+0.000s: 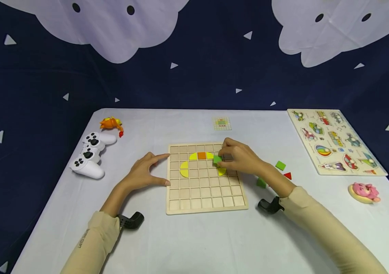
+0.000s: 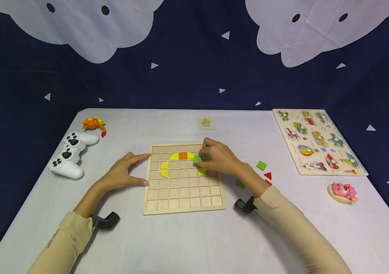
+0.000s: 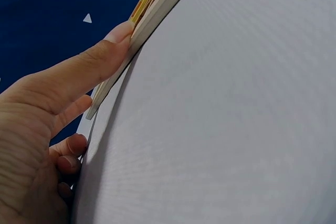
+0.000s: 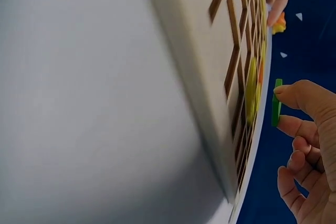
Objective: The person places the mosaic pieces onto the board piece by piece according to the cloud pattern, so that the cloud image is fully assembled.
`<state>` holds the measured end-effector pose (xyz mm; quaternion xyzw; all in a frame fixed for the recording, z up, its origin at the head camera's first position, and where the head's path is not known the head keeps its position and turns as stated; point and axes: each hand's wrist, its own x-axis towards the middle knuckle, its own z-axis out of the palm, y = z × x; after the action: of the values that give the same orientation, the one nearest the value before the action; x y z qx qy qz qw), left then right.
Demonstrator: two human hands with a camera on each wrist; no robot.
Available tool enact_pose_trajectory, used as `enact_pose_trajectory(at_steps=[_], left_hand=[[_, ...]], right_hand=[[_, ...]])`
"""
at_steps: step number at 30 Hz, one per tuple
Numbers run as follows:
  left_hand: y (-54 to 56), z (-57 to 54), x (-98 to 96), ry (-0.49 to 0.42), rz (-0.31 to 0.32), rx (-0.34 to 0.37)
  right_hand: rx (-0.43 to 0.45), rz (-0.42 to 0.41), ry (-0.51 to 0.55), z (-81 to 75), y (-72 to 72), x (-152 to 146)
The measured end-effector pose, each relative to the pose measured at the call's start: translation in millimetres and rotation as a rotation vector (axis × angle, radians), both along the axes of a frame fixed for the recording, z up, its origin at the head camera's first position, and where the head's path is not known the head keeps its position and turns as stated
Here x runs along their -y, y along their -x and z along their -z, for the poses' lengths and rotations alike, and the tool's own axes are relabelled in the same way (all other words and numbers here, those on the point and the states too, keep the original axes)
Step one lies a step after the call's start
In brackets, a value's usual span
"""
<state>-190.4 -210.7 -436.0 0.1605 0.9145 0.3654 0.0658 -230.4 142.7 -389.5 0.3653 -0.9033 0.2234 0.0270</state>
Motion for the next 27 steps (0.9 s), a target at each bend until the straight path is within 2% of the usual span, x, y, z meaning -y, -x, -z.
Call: enact_pose_trajectory(at_steps=[7,13,20,27], left_hand=[[0.0,0.1,-0.5,0.002,0.003,-0.001],[-0.1,0.3,0.0,-0.004,0.004,-0.006],[-0.3,0.7,0.8,0.0,0.004,-0.012],[-0.1,0.8,0.8,-0.008,0.006,-0.007]], right_hand=[[-0.005,-0.077,0.004,1.6,0.6,23],[-0.014,-0.11,-0.01,3.8,0.1,38],[-0.076,-0.158,-0.054,5.5,0.3,55],[-0.092,-0.158,-0.06,7.1,0.2,62]])
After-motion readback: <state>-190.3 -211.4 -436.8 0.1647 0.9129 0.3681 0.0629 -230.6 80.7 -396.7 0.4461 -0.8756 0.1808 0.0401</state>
